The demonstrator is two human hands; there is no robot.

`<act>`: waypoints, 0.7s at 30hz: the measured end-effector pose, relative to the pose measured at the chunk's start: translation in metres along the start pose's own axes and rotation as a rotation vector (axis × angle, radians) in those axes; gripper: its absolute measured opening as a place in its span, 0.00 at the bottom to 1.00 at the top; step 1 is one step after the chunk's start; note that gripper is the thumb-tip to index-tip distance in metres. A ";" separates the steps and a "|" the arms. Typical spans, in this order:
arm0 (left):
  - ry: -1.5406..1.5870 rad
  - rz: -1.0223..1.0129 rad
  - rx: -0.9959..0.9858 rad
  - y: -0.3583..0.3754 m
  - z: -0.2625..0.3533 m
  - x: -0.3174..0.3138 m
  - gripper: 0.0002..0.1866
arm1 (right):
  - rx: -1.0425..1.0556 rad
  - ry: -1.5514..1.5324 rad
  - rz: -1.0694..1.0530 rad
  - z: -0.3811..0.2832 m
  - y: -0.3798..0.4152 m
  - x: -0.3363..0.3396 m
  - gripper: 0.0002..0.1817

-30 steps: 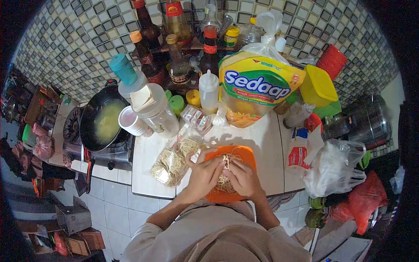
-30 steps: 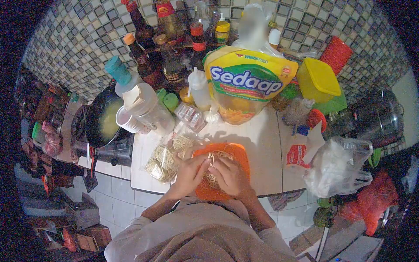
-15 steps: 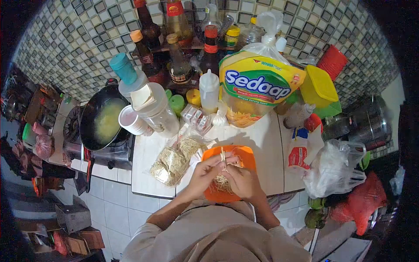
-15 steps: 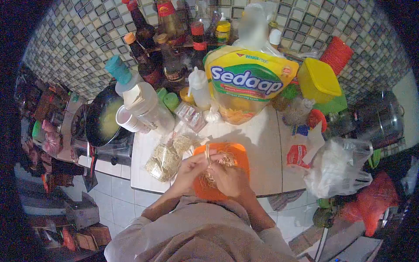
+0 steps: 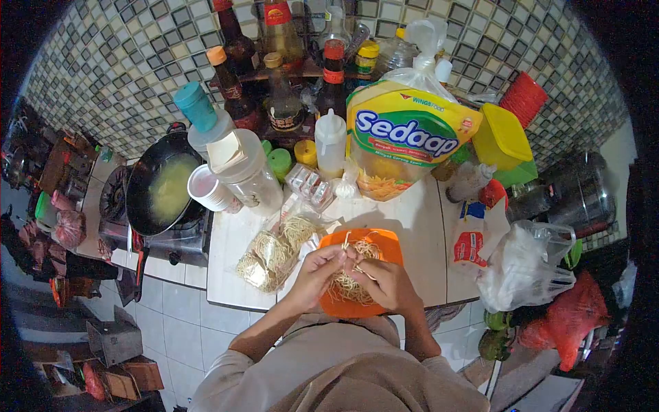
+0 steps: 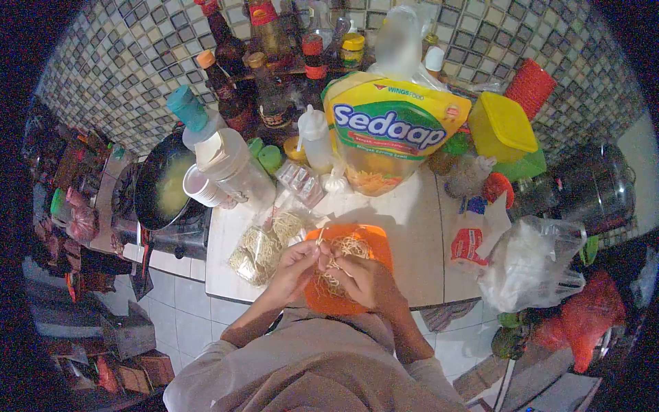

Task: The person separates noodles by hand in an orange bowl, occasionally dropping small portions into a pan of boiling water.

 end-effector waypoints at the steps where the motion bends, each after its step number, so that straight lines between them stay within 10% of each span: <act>1: 0.025 0.018 0.007 0.000 0.000 0.002 0.11 | 0.012 -0.068 0.042 -0.001 0.000 0.004 0.12; 11: -0.578 0.180 -0.171 0.001 0.021 -0.002 0.13 | -0.128 0.162 -0.183 0.008 0.006 0.009 0.11; 21: -0.732 -0.305 -0.232 0.010 0.006 -0.045 0.14 | -0.117 0.065 -0.063 0.007 0.001 0.014 0.10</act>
Point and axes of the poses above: each hand's wrist, its own y-axis away from the middle knuckle, its own x-axis out of the back of the hand, z = x × y, the point moved 8 cm from there along -y, towards the middle knuckle, and after that the axes turned 4 degrees about z, right-handed, at the moved point
